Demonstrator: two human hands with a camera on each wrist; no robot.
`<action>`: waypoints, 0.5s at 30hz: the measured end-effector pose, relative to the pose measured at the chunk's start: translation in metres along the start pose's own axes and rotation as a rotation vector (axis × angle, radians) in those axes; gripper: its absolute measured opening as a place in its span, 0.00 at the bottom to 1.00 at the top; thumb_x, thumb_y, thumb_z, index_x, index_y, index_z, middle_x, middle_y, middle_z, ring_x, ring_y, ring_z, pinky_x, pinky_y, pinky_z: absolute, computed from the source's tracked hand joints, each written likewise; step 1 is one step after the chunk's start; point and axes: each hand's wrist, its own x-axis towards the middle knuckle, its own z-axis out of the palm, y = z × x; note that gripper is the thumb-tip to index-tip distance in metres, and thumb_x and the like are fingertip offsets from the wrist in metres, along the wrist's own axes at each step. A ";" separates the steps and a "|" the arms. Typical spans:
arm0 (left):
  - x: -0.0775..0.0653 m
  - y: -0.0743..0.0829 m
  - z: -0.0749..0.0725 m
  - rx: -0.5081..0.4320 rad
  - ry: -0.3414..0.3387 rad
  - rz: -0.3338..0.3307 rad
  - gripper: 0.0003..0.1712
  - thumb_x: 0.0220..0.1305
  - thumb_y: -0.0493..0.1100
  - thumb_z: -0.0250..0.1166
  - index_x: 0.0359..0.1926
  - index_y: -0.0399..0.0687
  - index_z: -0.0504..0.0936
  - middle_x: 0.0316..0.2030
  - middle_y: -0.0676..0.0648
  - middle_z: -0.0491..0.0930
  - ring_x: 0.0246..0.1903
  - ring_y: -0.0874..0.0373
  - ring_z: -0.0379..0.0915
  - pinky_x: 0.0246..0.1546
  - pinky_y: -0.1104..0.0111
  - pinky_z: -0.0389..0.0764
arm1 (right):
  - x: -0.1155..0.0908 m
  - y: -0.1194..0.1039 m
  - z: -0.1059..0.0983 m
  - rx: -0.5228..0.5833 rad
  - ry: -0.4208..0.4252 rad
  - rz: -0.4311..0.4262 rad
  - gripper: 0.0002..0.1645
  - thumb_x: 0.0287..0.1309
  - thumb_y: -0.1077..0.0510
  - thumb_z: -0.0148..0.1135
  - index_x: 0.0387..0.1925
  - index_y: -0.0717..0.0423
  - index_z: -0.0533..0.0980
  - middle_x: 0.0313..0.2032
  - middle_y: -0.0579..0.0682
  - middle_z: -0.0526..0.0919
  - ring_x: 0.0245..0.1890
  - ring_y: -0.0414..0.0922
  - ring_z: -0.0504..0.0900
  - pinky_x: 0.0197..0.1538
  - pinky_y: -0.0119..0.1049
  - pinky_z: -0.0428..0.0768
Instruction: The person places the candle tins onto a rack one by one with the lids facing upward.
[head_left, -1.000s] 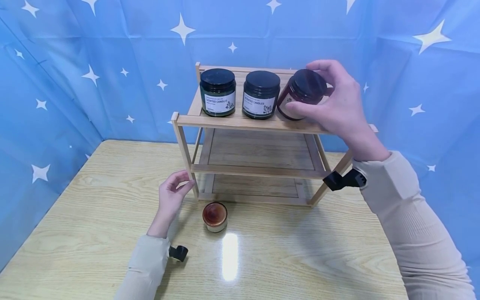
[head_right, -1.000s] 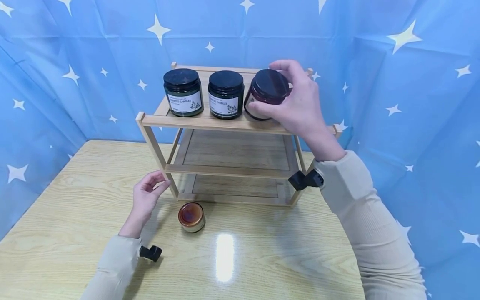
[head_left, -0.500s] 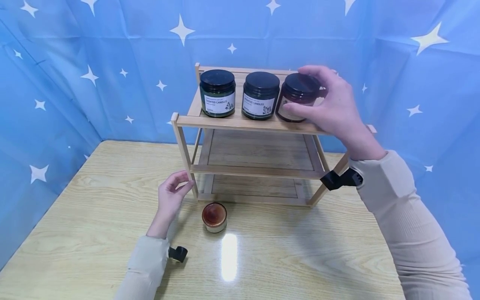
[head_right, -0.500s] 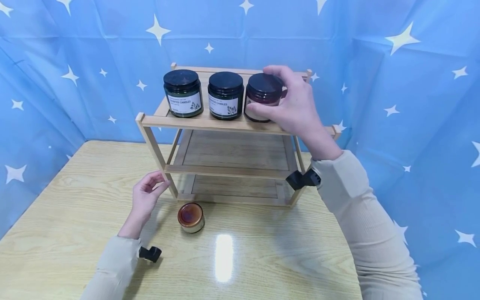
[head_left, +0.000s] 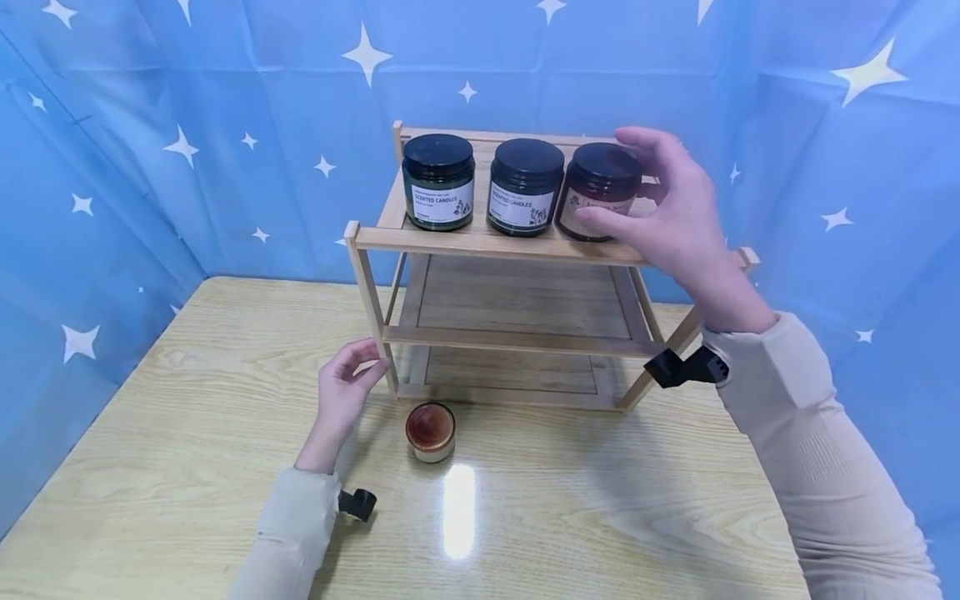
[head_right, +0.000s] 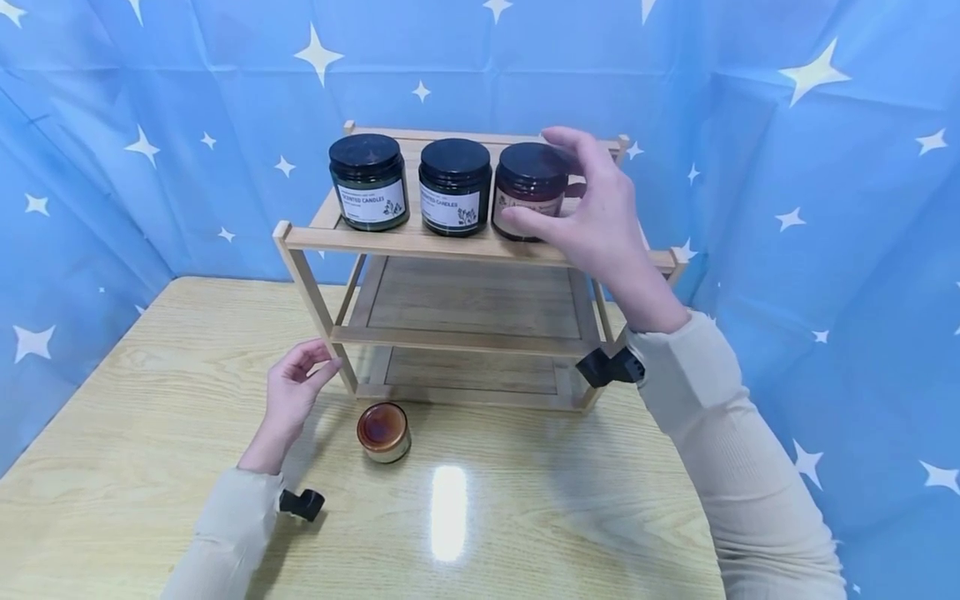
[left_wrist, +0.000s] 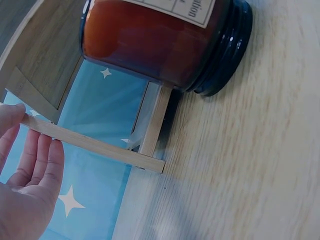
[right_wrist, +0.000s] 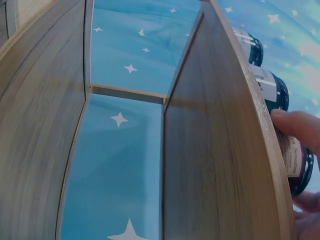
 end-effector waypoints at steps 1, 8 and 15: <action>0.000 0.000 0.000 -0.001 0.000 -0.001 0.17 0.52 0.19 0.61 0.41 0.35 0.79 0.33 0.56 0.81 0.37 0.64 0.77 0.40 0.74 0.81 | -0.001 0.000 0.000 0.007 0.009 -0.006 0.45 0.39 0.63 0.76 0.61 0.57 0.66 0.55 0.53 0.74 0.52 0.40 0.72 0.51 0.26 0.75; 0.000 0.001 0.001 -0.015 0.006 -0.003 0.22 0.51 0.18 0.60 0.38 0.49 0.81 0.33 0.57 0.81 0.37 0.65 0.77 0.40 0.74 0.81 | -0.005 0.001 -0.003 0.080 0.077 -0.008 0.45 0.39 0.66 0.75 0.61 0.57 0.66 0.56 0.52 0.72 0.55 0.41 0.70 0.52 0.29 0.75; 0.000 0.000 0.001 -0.020 0.005 0.002 0.18 0.51 0.18 0.60 0.40 0.39 0.81 0.32 0.57 0.81 0.36 0.65 0.78 0.40 0.74 0.82 | -0.017 -0.001 -0.008 0.133 0.105 -0.024 0.44 0.39 0.69 0.73 0.61 0.57 0.65 0.55 0.53 0.73 0.54 0.42 0.71 0.51 0.29 0.74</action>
